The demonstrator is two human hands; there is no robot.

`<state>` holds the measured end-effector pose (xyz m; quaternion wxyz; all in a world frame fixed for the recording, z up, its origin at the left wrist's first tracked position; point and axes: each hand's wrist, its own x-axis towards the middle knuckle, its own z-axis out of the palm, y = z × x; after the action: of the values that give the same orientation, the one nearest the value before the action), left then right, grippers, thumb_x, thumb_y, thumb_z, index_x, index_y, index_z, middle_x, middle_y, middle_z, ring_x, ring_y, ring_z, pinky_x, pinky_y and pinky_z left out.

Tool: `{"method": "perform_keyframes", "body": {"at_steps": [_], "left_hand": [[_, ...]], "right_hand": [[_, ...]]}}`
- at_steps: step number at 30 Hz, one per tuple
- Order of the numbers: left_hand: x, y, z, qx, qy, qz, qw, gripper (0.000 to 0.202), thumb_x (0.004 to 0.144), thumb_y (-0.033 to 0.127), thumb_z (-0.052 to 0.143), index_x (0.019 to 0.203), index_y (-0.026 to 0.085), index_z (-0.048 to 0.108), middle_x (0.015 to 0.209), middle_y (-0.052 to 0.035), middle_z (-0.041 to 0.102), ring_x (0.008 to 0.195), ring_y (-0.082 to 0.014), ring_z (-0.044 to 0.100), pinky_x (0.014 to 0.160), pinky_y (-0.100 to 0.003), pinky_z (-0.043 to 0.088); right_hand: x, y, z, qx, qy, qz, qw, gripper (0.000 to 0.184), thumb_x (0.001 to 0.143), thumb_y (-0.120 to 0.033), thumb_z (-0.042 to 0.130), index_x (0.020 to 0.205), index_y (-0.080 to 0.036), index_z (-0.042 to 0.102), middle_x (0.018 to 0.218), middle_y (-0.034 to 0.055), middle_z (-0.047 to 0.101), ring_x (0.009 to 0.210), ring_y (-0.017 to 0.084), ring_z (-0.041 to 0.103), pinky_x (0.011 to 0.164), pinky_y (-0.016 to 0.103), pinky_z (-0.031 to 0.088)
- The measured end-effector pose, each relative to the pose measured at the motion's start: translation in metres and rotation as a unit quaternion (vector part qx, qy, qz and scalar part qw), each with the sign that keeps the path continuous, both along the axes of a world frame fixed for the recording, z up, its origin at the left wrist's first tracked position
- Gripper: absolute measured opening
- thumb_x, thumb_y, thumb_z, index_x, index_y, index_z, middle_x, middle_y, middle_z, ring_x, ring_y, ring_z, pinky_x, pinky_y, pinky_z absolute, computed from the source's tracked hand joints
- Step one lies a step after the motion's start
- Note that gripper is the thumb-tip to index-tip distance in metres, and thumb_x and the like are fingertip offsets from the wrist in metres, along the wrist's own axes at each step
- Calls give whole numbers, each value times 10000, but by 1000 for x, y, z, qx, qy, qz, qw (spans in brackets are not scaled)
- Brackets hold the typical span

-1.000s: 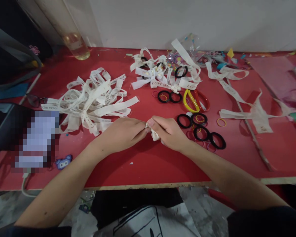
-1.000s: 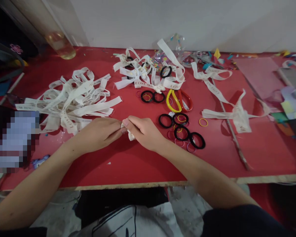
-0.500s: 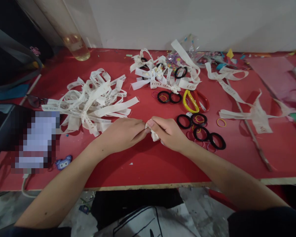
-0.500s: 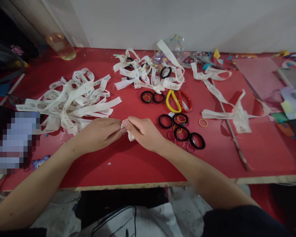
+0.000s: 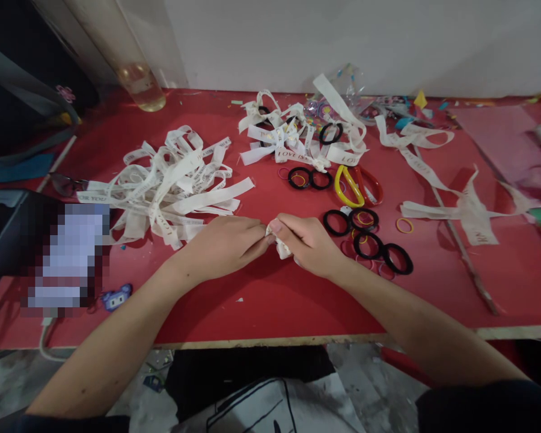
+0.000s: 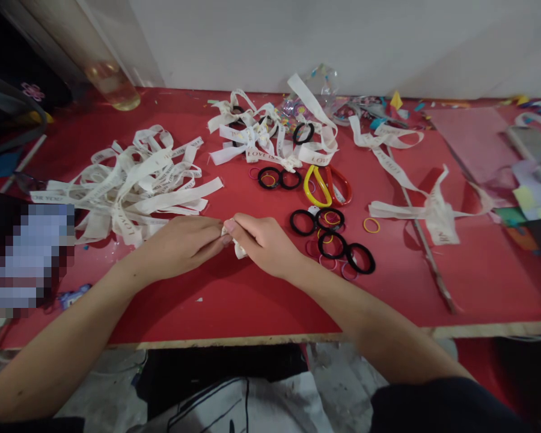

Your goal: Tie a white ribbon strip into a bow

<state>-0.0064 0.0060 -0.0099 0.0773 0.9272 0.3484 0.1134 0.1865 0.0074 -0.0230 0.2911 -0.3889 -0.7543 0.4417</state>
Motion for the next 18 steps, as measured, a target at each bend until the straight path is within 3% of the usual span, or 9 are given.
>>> {"method": "perform_keyframes", "body": {"at_steps": [18], "left_hand": [[0, 0, 4, -26, 25, 2, 999, 386, 999, 304, 325, 844, 129, 631, 751, -48, 637, 684, -160, 594, 602, -279, 377]], "right_hand": [[0, 1, 0, 17, -35, 9, 999, 388, 997, -400, 360, 677, -189, 423, 554, -51, 485, 507, 65, 455, 526, 195, 327]]}}
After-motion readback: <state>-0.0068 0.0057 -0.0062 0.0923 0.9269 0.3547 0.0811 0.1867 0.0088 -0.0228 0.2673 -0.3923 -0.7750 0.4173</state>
